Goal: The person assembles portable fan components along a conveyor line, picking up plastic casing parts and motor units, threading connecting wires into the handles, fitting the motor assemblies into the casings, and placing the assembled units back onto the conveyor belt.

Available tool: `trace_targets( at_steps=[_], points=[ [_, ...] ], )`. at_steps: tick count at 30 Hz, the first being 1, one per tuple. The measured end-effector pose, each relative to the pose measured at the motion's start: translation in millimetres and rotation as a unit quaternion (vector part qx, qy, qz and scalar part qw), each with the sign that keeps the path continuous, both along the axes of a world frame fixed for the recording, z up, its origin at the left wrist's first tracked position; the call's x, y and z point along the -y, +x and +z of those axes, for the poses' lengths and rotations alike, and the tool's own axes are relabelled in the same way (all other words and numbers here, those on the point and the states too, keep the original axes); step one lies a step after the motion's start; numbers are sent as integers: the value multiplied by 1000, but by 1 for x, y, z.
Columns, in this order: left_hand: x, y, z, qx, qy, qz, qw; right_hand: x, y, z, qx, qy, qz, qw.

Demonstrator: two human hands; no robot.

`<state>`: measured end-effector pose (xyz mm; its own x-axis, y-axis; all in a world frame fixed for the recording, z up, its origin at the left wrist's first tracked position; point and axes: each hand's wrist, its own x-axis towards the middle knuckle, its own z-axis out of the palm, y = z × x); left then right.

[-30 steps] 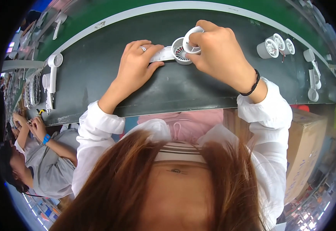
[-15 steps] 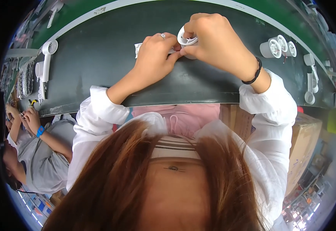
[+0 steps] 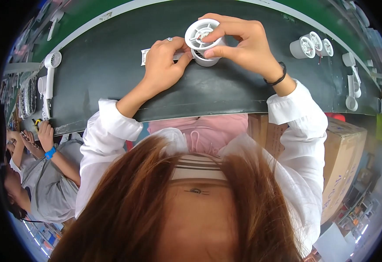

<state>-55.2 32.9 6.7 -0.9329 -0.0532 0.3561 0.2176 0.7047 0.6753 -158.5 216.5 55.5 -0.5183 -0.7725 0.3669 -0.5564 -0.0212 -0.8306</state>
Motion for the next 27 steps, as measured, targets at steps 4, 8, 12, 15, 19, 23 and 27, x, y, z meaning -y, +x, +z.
trace_targets(
  at_steps=[4,8,12,15,19,23,27],
  points=[
    [0,1,-1,-30,-10,10,999,4,3,-6,-27,-40,8,999],
    [2,-4,-11,-16,45,12,999,14,6,-4,-60,-19,-8,998],
    [2,-1,-3,33,98,26,994,19,5,-5,-69,-14,-21,997],
    [2,1,0,13,31,16,999,12,-4,-16,93,-56,27,994],
    [3,1,-8,-37,4,21,999,10,15,-29,131,-115,-20,985],
    [6,0,-11,-36,29,11,999,7,10,-43,13,-109,-28,994],
    [5,3,-7,-34,14,-10,999,1,16,-41,79,-123,-38,989]
  ],
)
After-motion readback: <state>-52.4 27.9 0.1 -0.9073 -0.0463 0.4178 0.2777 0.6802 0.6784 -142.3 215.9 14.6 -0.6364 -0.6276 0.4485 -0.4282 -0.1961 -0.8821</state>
